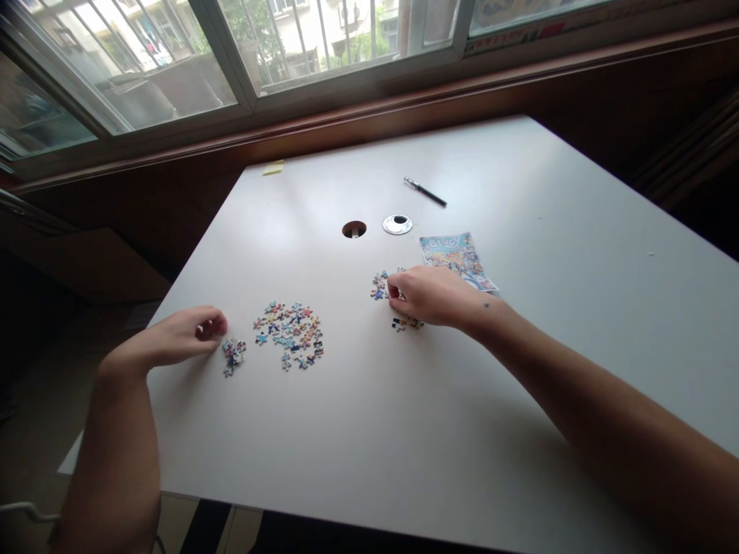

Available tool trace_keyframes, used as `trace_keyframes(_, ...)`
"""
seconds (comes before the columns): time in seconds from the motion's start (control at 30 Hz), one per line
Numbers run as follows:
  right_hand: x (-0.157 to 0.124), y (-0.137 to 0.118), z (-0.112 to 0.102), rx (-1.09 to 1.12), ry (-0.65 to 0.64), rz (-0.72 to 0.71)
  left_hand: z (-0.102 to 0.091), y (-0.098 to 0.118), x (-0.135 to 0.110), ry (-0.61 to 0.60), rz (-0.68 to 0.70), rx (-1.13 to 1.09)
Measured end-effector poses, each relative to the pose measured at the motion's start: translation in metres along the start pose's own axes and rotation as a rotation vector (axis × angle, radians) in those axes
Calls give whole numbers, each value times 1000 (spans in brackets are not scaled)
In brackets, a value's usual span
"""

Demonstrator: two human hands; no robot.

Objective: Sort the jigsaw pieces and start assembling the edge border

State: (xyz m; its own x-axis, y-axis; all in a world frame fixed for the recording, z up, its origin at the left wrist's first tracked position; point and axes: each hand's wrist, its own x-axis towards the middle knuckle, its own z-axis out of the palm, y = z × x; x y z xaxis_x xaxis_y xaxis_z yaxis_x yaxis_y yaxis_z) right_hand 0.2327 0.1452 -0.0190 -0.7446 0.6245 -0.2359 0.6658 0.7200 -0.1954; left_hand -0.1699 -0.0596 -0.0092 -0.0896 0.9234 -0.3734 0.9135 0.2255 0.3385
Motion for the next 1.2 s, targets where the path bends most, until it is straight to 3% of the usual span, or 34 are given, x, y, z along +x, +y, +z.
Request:
trace_keyframes(0.3,-1,-3,0,-63,48,-56,-1,1,4,190,-71,48)
trace_keyframes(0.37,-1,-3,0,-74,50,-61,1,11,8,305,7,-3)
trace_keyframes(0.47,-2,-4,-1,-87,56,-64,11,31,15,448,264,-206)
trace_keyframes(0.57,-5,-6,-2,-91,73,-78,26,52,21,415,478,-396)
trace_keyframes(0.67,-7,-10,-2,-79,79,-107,40,68,23,354,565,-467)
trace_keyframes(0.93,-12,-19,-1,-19,68,-204,58,86,20,273,585,-785)
trace_keyframes(1.2,-17,-35,-1,170,88,-403,63,93,21,287,647,-796)
